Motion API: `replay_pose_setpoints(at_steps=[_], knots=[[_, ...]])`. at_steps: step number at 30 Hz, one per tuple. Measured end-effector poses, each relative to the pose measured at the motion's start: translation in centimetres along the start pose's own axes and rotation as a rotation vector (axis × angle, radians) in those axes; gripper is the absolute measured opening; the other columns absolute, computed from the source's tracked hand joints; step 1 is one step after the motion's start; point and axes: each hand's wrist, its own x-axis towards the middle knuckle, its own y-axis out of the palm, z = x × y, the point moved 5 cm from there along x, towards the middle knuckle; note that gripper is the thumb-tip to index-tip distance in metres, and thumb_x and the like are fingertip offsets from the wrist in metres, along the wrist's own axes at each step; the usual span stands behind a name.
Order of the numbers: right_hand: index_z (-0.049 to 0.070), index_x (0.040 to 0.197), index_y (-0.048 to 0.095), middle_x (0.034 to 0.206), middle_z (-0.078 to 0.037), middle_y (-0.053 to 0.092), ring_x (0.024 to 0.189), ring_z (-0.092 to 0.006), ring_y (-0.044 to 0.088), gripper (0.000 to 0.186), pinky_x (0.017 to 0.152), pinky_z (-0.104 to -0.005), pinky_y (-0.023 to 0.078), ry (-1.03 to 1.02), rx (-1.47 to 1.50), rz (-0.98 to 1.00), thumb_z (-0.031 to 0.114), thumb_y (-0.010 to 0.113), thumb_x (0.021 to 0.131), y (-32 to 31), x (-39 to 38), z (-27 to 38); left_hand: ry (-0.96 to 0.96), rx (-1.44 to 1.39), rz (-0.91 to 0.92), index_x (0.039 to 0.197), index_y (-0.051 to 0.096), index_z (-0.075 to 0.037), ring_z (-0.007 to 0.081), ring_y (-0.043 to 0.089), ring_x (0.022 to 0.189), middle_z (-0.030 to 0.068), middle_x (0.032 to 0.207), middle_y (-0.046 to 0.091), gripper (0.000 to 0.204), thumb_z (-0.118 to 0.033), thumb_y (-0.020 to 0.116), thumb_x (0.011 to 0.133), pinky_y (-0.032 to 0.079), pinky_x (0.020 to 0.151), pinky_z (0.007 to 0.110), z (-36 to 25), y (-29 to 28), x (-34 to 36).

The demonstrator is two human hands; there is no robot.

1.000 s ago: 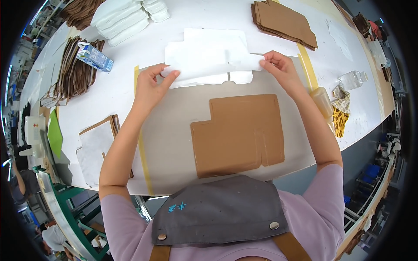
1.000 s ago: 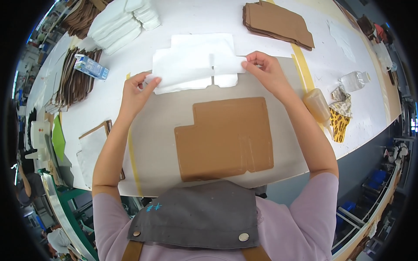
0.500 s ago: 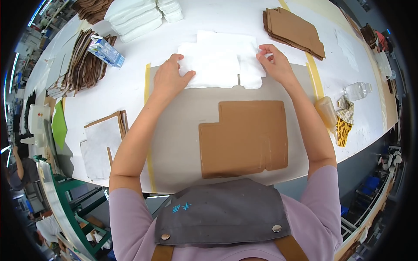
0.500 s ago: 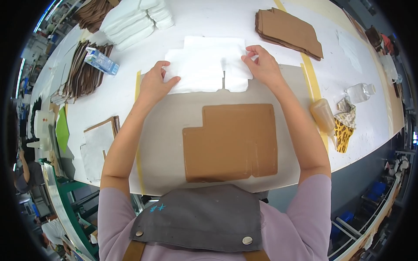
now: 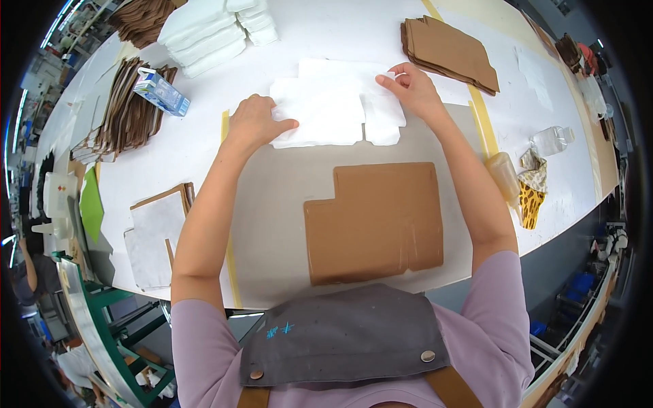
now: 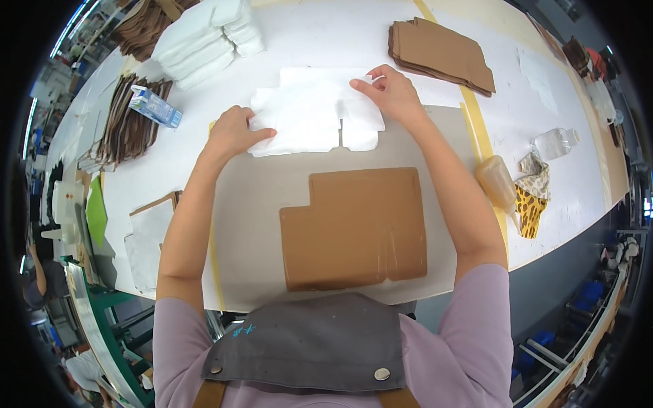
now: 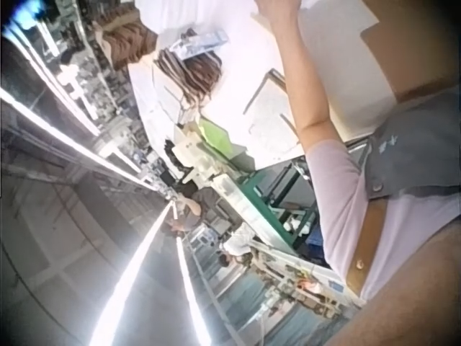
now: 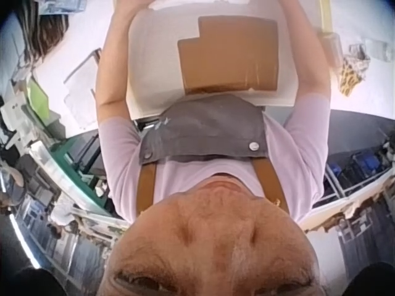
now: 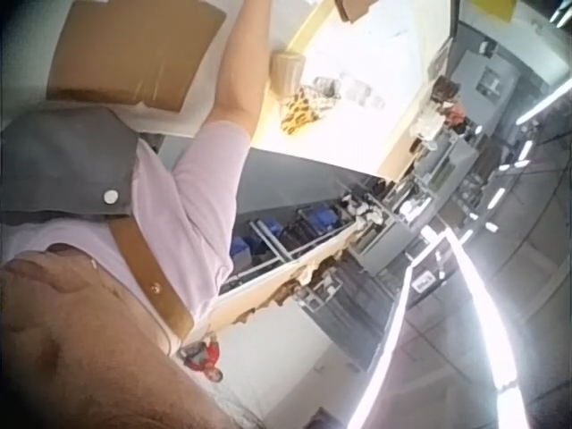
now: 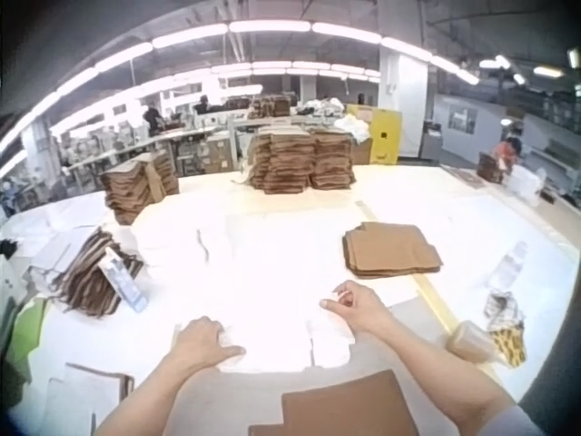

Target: Applying lining material to pieces of leather using adhesive from a squeeze bottle.

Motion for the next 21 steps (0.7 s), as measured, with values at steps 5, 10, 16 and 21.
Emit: replay_pose_setpoints(at_steps=[5,10,16,21], knots=[[0.002,0.111,0.062,0.081,-0.005,0.063,0.078,-0.0132,0.059,0.055,0.070,-0.0283,0.048,0.074,0.148,0.160,0.041,0.079,0.077,0.4,-1.5,-2.6,-0.037,-0.177,-0.058,0.084,0.069,0.000,0.0226,0.063,0.071,0.0129,0.075,0.065,0.044,-0.039,0.082,0.069,0.050,0.065,0.035,1.0,0.4,-0.4],[0.002,0.111,0.060,0.083,-0.004,0.066,0.075,-0.0104,0.060,0.042,0.065,-0.0260,0.047,0.041,0.180,0.138,0.031,0.073,0.085,0.4,-2.8,-3.6,-0.034,-0.817,-0.049,0.099,0.067,0.001,0.0103,0.060,0.066,0.0058,0.079,0.070,0.031,-0.021,0.079,0.080,0.047,0.062,0.026,0.9,1.0,-0.9],[0.003,0.125,0.053,0.092,-0.005,0.070,0.074,-0.0062,0.060,0.039,0.062,-0.0203,0.047,0.096,0.512,0.062,0.013,0.067,0.090,-3.3,-12.7,0.0,0.096,-0.975,-0.179,0.123,0.062,-0.004,0.0070,0.058,0.072,0.0067,0.091,0.070,0.037,-0.009,0.070,0.087,0.045,0.060,0.023,-2.7,-0.4,-10.1],[0.009,0.149,0.036,0.099,-0.007,0.071,0.076,-0.0041,0.059,0.064,0.063,-0.0173,0.045,0.047,0.633,0.048,-0.001,0.061,0.091,-3.8,-22.4,0.3,0.202,-0.965,-0.038,0.122,0.066,-0.006,0.0063,0.055,0.082,0.0054,0.098,0.067,0.032,0.000,0.061,0.091,0.043,0.070,0.021,-3.5,3.3,-18.3]])
